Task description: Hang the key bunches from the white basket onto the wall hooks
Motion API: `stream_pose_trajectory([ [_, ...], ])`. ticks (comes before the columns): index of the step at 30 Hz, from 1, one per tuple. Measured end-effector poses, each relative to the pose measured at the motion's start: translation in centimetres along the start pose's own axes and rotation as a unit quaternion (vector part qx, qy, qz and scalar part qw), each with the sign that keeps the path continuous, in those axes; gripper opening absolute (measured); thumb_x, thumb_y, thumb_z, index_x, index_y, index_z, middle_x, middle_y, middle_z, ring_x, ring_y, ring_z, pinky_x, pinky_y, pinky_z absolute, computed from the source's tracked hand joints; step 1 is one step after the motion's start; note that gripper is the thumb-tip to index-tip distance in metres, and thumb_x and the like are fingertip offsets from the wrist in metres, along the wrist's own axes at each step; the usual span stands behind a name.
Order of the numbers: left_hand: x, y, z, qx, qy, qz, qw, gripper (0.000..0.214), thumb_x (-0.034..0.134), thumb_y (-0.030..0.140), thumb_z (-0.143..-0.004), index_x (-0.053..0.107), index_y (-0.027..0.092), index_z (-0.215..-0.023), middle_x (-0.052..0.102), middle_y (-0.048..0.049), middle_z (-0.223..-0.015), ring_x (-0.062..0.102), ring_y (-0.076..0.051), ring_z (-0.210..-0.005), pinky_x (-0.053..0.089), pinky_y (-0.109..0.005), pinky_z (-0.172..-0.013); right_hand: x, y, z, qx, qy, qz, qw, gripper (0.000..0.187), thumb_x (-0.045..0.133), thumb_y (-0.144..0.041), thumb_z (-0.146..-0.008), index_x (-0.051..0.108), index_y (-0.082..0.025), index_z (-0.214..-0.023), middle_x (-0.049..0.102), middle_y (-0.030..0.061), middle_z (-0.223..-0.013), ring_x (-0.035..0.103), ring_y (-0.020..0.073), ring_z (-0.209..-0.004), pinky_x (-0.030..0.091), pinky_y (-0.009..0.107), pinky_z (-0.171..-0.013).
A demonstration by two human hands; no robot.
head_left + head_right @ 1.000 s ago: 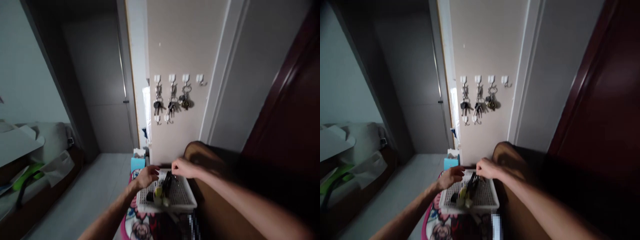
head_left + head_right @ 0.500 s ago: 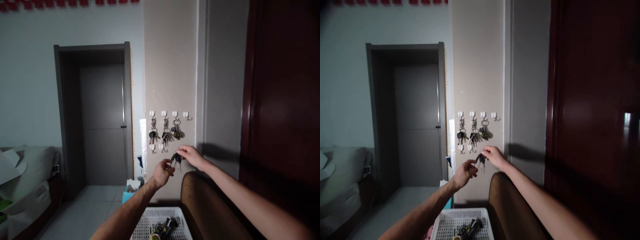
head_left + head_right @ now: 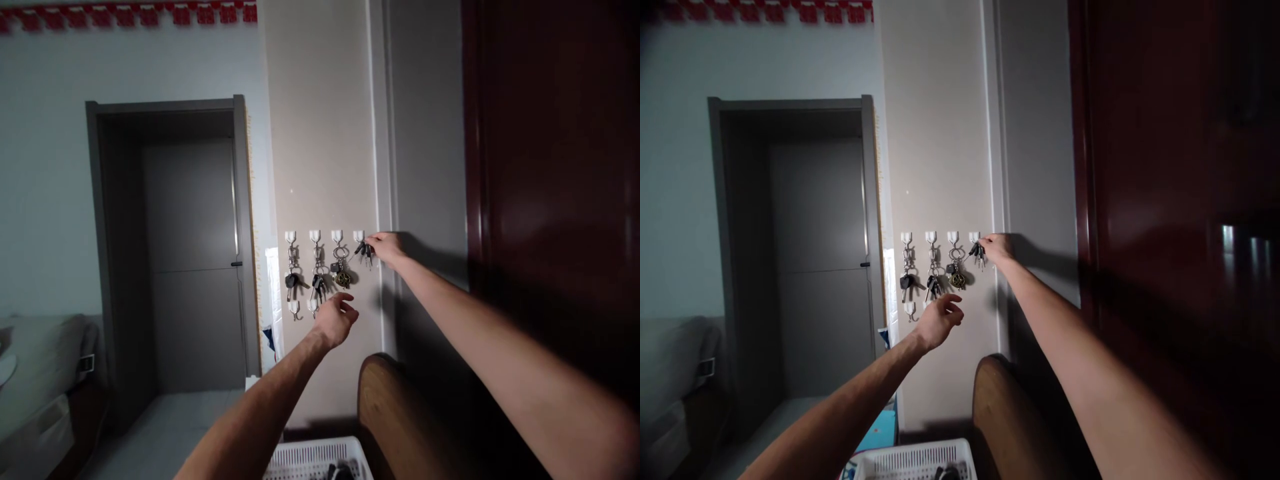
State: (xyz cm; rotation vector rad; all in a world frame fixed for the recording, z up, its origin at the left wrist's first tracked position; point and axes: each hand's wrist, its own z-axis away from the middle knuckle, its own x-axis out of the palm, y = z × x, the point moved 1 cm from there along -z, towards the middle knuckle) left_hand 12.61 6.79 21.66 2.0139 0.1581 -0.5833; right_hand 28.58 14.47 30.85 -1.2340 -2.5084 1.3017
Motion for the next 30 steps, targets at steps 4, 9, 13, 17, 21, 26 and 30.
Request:
stream_pose_trajectory([
  [4, -0.2, -0.6, 0.5, -0.017, -0.001, -0.004, 1.000, 0.034, 0.042, 0.012, -0.059, 0.045, 0.012, -0.093, 0.053, -0.0024, -0.071, 0.042, -0.005, -0.051, 0.033, -0.014, -0.043, 0.7, 0.3, -0.5, 0.005, -0.002, 0.088, 0.996, 0.019, 0.048, -0.025, -0.060, 0.060, -0.013, -0.068, 0.059, 0.0059, -0.065, 0.050, 0.0119, -0.051, 0.033, 0.019, -0.042],
  [9, -0.4, -2.3, 2.0, -0.027, -0.005, 0.018, 0.999, 0.032, 0.042, 0.011, -0.059, 0.045, 0.012, -0.091, 0.053, -0.0023, -0.070, 0.044, -0.005, -0.053, 0.033, -0.014, -0.044, 1.0, 0.8, 0.5, 0.005, -0.018, 0.129, 0.991, 0.019, 0.043, -0.021, -0.062, 0.060, -0.015, -0.070, 0.060, 0.0058, -0.069, 0.052, 0.0133, -0.057, 0.036, 0.019, -0.047],
  [13, -0.2, -6.7, 4.5, -0.062, -0.015, 0.048, 0.997, 0.033, 0.042, 0.011, -0.058, 0.044, 0.011, -0.091, 0.053, -0.0028, -0.072, 0.045, -0.005, -0.053, 0.034, -0.015, -0.046, 1.1, 1.7, 3.5, -0.011, 0.062, 0.093, 0.994, 0.029, 0.036, -0.016, -0.064, 0.055, -0.012, -0.085, 0.057, 0.0076, -0.081, 0.051, 0.0145, -0.071, 0.037, 0.021, -0.060],
  [17, -0.3, -12.5, 8.5, -0.157, -0.029, 0.003, 0.987, 0.032, 0.041, 0.014, -0.060, 0.044, 0.010, -0.092, 0.054, -0.0039, -0.072, 0.046, -0.006, -0.054, 0.035, -0.017, -0.048, 3.5, 3.1, 10.7, -0.079, 0.000, 0.078, 0.994, 0.032, 0.032, -0.012, -0.064, 0.050, -0.010, -0.090, 0.054, 0.0077, -0.084, 0.049, 0.0130, -0.074, 0.037, 0.021, -0.065],
  [21, -0.1, -17.1, 13.0, -0.217, -0.051, -0.127, 0.967, 0.030, 0.044, 0.016, -0.059, 0.049, 0.012, -0.089, 0.055, -0.0044, -0.074, 0.048, -0.009, -0.062, 0.037, -0.019, -0.057, 7.2, 5.3, 20.4, -0.166, -0.329, 0.135, 0.920, 0.021, 0.038, -0.015, -0.063, 0.055, -0.017, -0.077, 0.056, 0.0026, -0.078, 0.050, 0.0114, -0.066, 0.036, 0.020, -0.060],
  [26, 1.3, -20.2, 16.6, -0.254, -0.097, -0.189, 0.944, 0.029, 0.045, 0.019, -0.060, 0.051, 0.014, -0.088, 0.057, -0.0042, -0.076, 0.050, -0.011, -0.066, 0.037, -0.020, -0.058, 9.1, 9.1, 28.6, -0.209, -0.573, 0.238, 0.756, 0.019, 0.045, -0.019, -0.060, 0.056, -0.019, -0.075, 0.057, 0.0027, -0.077, 0.050, 0.0144, -0.070, 0.035, 0.022, -0.059],
  [30, 2.0, -20.9, 17.5, -0.238, -0.088, -0.137, 0.958, 0.028, 0.042, 0.028, -0.065, 0.052, 0.013, -0.086, 0.057, -0.0034, -0.072, 0.050, -0.011, -0.065, 0.038, -0.020, -0.058, 9.1, 10.7, 30.3, -0.241, -0.568, 0.285, 0.734, 0.025, 0.047, -0.017, -0.058, 0.055, -0.018, -0.081, 0.054, 0.0058, -0.085, 0.048, 0.0178, -0.077, 0.034, 0.025, -0.062],
])
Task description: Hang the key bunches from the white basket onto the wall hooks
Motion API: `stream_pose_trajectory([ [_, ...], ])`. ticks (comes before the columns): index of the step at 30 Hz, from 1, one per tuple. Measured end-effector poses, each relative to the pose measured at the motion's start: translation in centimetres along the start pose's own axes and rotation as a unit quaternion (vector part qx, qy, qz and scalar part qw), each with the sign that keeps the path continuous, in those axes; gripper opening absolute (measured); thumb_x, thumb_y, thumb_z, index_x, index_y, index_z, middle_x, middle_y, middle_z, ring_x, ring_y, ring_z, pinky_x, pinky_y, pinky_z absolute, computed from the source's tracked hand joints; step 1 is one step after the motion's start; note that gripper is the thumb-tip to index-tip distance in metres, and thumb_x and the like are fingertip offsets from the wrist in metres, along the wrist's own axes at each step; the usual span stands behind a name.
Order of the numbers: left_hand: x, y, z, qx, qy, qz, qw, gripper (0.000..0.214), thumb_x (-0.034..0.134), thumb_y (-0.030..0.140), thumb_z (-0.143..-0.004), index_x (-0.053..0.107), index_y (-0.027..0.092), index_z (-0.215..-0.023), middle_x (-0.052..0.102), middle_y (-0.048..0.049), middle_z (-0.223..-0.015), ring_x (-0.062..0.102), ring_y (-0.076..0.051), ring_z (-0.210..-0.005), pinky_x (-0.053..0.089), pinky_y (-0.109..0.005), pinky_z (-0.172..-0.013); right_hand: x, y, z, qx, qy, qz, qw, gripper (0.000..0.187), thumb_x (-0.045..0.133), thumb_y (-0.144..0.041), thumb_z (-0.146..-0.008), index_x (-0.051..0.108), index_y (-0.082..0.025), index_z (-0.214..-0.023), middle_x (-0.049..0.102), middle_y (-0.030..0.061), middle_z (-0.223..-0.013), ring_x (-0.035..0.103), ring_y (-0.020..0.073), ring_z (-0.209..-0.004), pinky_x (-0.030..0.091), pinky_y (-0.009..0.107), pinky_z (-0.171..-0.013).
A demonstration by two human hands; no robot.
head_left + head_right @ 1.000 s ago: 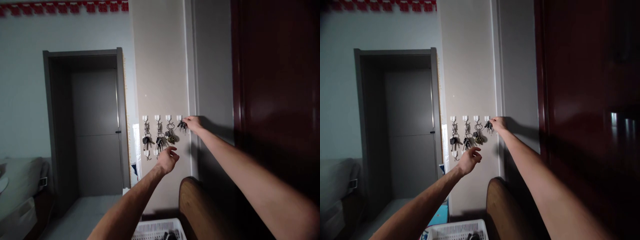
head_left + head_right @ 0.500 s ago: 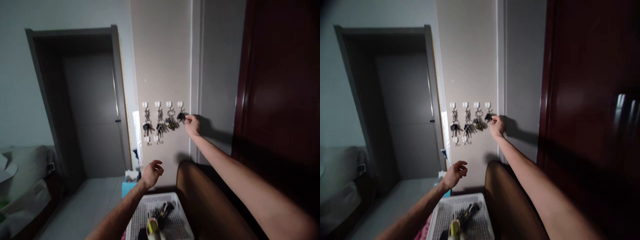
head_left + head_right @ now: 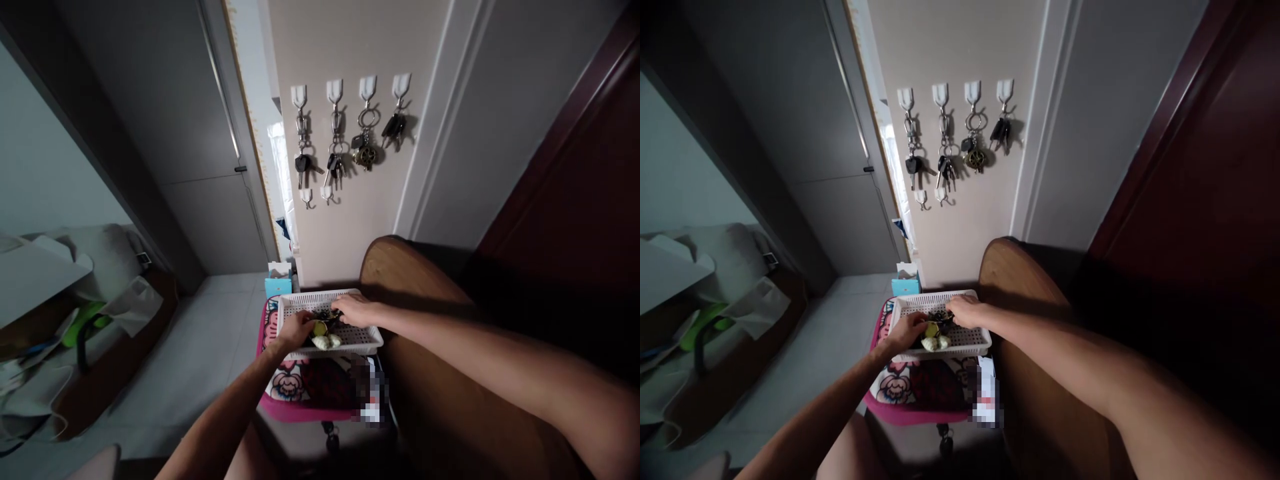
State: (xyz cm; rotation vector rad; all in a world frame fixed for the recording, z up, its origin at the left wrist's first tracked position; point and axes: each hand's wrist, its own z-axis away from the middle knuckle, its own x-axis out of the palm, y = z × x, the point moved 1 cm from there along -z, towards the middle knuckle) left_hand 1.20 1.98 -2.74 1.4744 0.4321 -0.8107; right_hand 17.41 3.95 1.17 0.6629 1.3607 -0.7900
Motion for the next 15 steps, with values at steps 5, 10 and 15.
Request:
stream_pose_trajectory([
  [5, 0.1, 0.0, 0.3, 0.038, -0.029, 0.056, 0.997, 0.041, 0.051, 0.036, -0.057, 0.050, 0.011, -0.090, 0.055, -0.0034, -0.073, 0.049, -0.011, -0.063, 0.039, -0.020, -0.057, 0.4, -0.2, 0.1, -0.052, 0.014, 0.042, 0.998, 0.018, 0.047, -0.020, -0.059, 0.056, -0.018, -0.074, 0.054, 0.0064, -0.079, 0.047, 0.0195, -0.078, 0.033, 0.028, -0.065],
  [10, 0.1, 0.0, 0.5, 0.030, -0.038, 0.146, 0.988, 0.043, 0.055, 0.023, -0.054, 0.047, 0.010, -0.093, 0.053, -0.0059, -0.085, 0.049, -0.009, -0.061, 0.040, -0.020, -0.057, -0.6, 0.0, -0.6, -0.012, 0.005, 0.030, 0.999, 0.018, 0.040, -0.024, -0.066, 0.057, -0.019, -0.069, 0.056, 0.0054, -0.074, 0.049, 0.0170, -0.073, 0.032, 0.026, -0.061],
  [15, -0.2, -0.1, 0.1, 0.010, 0.024, 0.250, 0.968, 0.037, 0.054, 0.018, -0.055, 0.047, 0.011, -0.090, 0.053, -0.0051, -0.084, 0.050, -0.009, -0.063, 0.040, -0.019, -0.055, -2.7, -0.6, -0.9, 0.015, 0.043, -0.093, 0.995, 0.023, 0.033, -0.024, -0.071, 0.054, -0.019, -0.077, 0.057, 0.0030, -0.071, 0.049, 0.0123, -0.061, 0.030, 0.021, -0.050],
])
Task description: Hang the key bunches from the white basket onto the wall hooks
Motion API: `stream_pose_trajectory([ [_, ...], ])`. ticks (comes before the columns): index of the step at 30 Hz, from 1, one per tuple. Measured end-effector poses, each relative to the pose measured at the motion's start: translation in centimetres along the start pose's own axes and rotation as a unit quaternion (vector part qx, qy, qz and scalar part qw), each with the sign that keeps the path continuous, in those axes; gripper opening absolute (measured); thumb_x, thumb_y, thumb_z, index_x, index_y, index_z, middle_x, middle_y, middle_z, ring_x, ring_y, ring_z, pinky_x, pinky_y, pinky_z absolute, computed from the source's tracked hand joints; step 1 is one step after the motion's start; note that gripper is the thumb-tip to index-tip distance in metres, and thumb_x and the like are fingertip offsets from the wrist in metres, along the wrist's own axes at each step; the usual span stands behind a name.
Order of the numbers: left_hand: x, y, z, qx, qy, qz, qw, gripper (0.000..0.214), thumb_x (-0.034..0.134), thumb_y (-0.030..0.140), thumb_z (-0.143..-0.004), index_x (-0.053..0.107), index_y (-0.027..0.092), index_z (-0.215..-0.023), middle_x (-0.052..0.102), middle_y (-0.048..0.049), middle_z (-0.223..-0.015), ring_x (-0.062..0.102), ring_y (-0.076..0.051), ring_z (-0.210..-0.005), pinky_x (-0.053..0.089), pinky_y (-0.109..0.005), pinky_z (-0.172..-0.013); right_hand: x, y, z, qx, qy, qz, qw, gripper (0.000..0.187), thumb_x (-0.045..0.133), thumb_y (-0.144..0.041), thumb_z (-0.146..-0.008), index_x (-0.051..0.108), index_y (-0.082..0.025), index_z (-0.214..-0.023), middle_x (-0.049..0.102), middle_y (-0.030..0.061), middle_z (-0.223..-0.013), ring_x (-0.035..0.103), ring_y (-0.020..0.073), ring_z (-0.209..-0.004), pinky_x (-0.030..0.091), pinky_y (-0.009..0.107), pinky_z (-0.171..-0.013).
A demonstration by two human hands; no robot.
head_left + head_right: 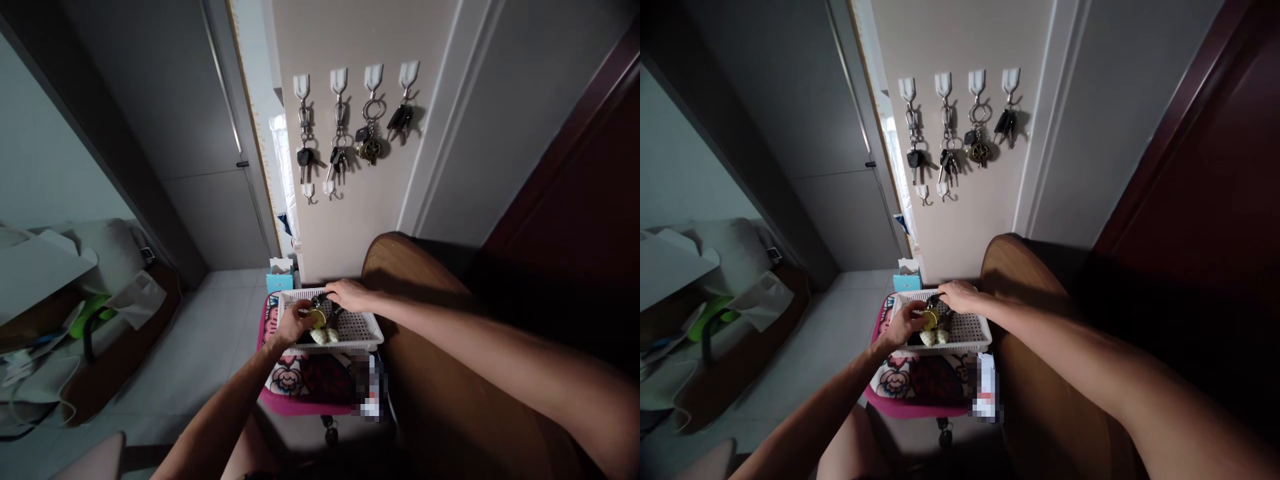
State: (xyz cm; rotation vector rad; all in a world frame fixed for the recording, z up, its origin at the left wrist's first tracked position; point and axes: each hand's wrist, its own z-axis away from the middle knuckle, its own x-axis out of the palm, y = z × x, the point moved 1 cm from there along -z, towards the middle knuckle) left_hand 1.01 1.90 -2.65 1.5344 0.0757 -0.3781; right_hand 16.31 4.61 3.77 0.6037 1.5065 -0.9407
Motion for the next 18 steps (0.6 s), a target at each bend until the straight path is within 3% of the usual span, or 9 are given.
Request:
stream_pose_trajectory([
  [3, 0.0, 0.2, -0.3, -0.019, 0.051, 0.086, 0.995, 0.040, 0.054, 0.019, -0.056, 0.045, 0.013, -0.094, 0.054, -0.0035, -0.080, 0.050, -0.009, -0.065, 0.040, -0.019, -0.055, -1.0, -0.9, -0.1, -0.023, 0.056, -0.077, 0.995, 0.022, 0.033, -0.022, -0.071, 0.054, -0.017, -0.076, 0.057, 0.0022, -0.068, 0.048, 0.0109, -0.060, 0.030, 0.019, -0.051],
  [6, 0.5, 0.9, -0.5, -0.028, 0.041, 0.151, 0.987, 0.033, 0.049, 0.023, -0.059, 0.048, 0.013, -0.090, 0.055, -0.0016, -0.072, 0.049, -0.009, -0.059, 0.039, -0.020, -0.054, -1.6, -1.3, -0.4, -0.047, 0.105, -0.147, 0.982, 0.021, 0.034, -0.019, -0.070, 0.053, -0.015, -0.077, 0.056, 0.0018, -0.067, 0.047, 0.0101, -0.060, 0.032, 0.019, -0.053],
  [10, 0.8, 2.7, -0.7, 0.041, 0.025, 0.126, 0.991, 0.016, 0.052, 0.022, -0.056, 0.056, 0.012, -0.067, 0.054, 0.0012, -0.060, 0.045, -0.008, -0.057, 0.036, -0.019, -0.057, -2.3, -0.8, -0.8, -0.046, 0.143, -0.218, 0.964, 0.021, 0.033, -0.015, -0.068, 0.052, -0.015, -0.076, 0.055, 0.0005, -0.064, 0.048, 0.0089, -0.059, 0.034, 0.018, -0.055],
  [18, -0.8, 5.6, -1.8, 0.074, 0.061, 0.091, 0.991, 0.013, 0.052, 0.024, -0.055, 0.053, 0.011, -0.058, 0.046, 0.0044, -0.047, 0.039, -0.005, -0.046, 0.032, -0.017, -0.048, -4.0, 1.5, -1.0, 0.046, 0.187, -0.170, 0.967, 0.020, 0.034, -0.022, -0.069, 0.052, -0.015, -0.075, 0.055, 0.0009, -0.060, 0.049, 0.0104, -0.056, 0.035, 0.020, -0.053],
])
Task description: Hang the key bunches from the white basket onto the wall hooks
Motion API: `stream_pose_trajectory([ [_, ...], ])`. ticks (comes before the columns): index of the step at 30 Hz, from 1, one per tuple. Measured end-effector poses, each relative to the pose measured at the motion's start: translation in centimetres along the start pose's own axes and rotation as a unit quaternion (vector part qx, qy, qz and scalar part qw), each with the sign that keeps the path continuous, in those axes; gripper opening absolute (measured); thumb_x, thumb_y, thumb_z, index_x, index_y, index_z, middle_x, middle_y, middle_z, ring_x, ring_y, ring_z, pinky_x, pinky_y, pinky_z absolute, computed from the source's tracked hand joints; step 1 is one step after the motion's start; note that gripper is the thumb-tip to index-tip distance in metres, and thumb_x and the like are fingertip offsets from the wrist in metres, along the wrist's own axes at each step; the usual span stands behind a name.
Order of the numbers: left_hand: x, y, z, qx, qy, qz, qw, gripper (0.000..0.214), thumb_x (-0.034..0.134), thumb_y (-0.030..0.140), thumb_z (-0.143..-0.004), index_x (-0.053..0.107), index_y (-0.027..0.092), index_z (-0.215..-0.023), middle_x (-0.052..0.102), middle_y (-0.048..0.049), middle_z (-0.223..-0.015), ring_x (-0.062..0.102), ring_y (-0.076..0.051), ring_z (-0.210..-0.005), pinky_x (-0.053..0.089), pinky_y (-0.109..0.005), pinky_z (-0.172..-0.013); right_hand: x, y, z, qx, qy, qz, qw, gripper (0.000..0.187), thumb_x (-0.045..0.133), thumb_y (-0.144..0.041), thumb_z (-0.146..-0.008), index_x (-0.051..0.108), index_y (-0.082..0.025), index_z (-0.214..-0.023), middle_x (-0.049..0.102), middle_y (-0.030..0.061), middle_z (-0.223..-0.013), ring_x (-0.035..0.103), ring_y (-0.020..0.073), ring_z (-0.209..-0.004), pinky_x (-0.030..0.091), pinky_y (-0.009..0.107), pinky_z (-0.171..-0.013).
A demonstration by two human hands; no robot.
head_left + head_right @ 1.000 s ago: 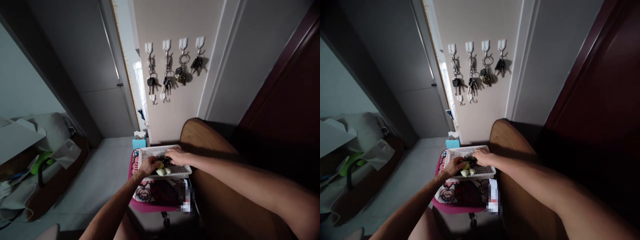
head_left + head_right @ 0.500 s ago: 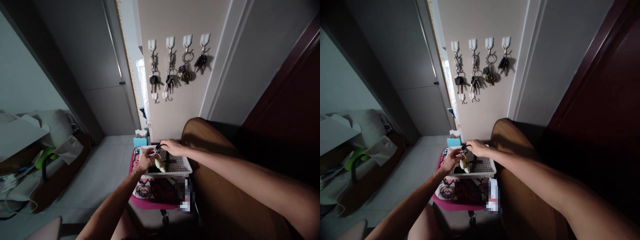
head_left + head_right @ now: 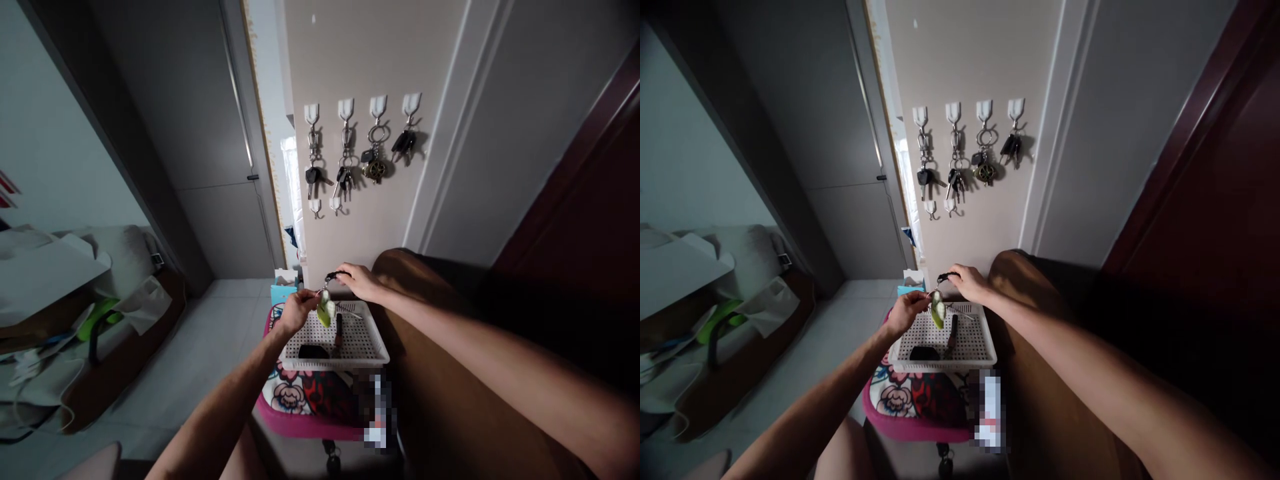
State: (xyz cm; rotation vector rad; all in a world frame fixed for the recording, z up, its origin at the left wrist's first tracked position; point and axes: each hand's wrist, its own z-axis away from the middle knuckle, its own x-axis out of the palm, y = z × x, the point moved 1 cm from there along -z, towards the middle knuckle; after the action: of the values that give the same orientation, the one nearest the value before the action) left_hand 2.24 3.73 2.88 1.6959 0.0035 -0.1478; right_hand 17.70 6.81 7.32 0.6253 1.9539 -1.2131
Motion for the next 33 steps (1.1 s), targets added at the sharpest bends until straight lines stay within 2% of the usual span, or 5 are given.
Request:
stream_pose_trajectory([
  [4, 0.0, 1.6, -0.8, 0.012, -0.003, -0.052, 0.999, 0.018, 0.051, 0.028, -0.057, 0.053, 0.011, -0.058, 0.045, 0.0044, -0.046, 0.037, -0.004, -0.044, 0.030, -0.017, -0.044, -0.3, 0.3, 0.2, -0.028, 0.012, 0.058, 0.998, 0.021, 0.038, -0.022, -0.067, 0.053, -0.016, -0.080, 0.056, 0.0039, -0.078, 0.049, 0.0125, -0.069, 0.035, 0.022, -0.061],
  [7, 0.2, 2.7, -1.0, 0.022, -0.014, -0.110, 0.994, 0.019, 0.050, 0.029, -0.057, 0.054, 0.010, -0.057, 0.044, 0.0045, -0.044, 0.036, -0.004, -0.043, 0.029, -0.017, -0.043, 0.0, -0.2, 0.4, -0.077, 0.008, 0.019, 0.997, 0.026, 0.041, -0.018, -0.063, 0.052, -0.016, -0.087, 0.054, 0.0042, -0.090, 0.047, 0.0119, -0.079, 0.034, 0.020, -0.067],
  [14, 1.0, 3.3, -1.0, 0.022, -0.018, -0.111, 0.993, 0.013, 0.049, 0.023, -0.056, 0.055, 0.010, -0.057, 0.046, 0.0038, -0.047, 0.040, -0.005, -0.046, 0.033, -0.017, -0.046, 0.4, -1.2, 0.6, -0.065, -0.057, -0.012, 0.996, 0.018, 0.039, -0.017, -0.063, 0.056, -0.015, -0.069, 0.056, -0.0005, -0.061, 0.046, 0.0087, -0.055, 0.032, 0.018, -0.049],
  [25, 1.4, 2.9, -2.5, 0.031, 0.013, -0.029, 0.999, 0.012, 0.050, 0.023, -0.057, 0.051, 0.011, -0.058, 0.045, 0.0044, -0.047, 0.040, -0.004, -0.043, 0.031, -0.016, -0.043, -0.8, -1.5, 0.2, -0.044, 0.034, -0.078, 0.995, 0.018, 0.041, -0.027, -0.063, 0.053, -0.015, -0.059, 0.052, -0.0015, -0.054, 0.043, 0.0081, -0.050, 0.031, 0.018, -0.047],
  [33, 2.3, 8.4, -4.8, 0.059, 0.006, -0.057, 0.997, 0.016, 0.044, 0.015, -0.060, 0.052, 0.011, -0.074, 0.052, 0.0007, -0.060, 0.045, -0.004, -0.048, 0.035, -0.016, -0.048, -4.7, -1.3, -3.3, -0.003, 0.133, -0.159, 0.978, 0.019, 0.040, -0.028, -0.061, 0.053, -0.014, -0.062, 0.049, -0.0019, -0.051, 0.042, 0.0080, -0.047, 0.033, 0.018, -0.044],
])
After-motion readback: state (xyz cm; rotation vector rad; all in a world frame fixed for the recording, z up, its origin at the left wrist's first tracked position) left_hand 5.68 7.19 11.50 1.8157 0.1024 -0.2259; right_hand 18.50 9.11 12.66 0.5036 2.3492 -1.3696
